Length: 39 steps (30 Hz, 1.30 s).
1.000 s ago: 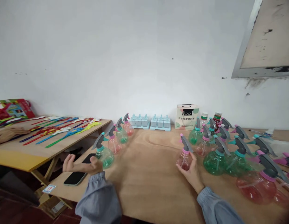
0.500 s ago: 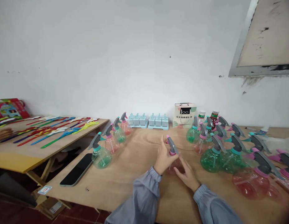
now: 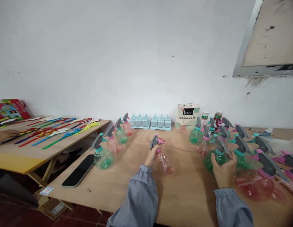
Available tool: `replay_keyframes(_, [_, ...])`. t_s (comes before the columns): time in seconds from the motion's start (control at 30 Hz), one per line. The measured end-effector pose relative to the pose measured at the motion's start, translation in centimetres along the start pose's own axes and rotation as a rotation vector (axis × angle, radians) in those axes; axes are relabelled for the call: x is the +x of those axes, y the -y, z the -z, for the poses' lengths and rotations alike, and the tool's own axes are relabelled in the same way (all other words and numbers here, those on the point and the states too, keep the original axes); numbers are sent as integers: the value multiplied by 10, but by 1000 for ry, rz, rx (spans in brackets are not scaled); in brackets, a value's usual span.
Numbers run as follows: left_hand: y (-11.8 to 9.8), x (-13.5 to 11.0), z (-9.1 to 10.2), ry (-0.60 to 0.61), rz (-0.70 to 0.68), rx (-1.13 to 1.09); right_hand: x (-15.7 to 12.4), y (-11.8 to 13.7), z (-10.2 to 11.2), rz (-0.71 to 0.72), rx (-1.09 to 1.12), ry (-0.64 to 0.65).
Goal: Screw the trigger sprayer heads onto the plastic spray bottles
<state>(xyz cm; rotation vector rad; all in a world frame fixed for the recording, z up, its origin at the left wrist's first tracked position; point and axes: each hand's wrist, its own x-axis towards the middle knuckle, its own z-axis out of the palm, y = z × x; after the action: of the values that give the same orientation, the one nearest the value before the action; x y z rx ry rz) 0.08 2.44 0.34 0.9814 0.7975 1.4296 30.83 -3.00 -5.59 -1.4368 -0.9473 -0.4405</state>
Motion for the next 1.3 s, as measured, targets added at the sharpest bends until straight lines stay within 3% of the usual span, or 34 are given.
replay_keyframes(0.13, [-4,-5,2,-47,81,-69,-14,6,-8,4,-11,34])
replay_keyframes(0.43, [1,-4,6,136,184,-199,-59,40,-39,193,202,318])
replay_keyframes(0.63, [6,-1,6,211,118,-350,-76,45,-48,101,278,528])
replay_keyframes(0.83, [12,-2,4,288,64,-333,-78,39,-46,114,270,478])
replay_keyframes(1.0, [13,-4,1,320,-100,-325,-77,40,-46,114,262,464])
replay_keyframes(1.3, [13,-7,-2,299,-17,-294,-76,39,-44,127,290,468])
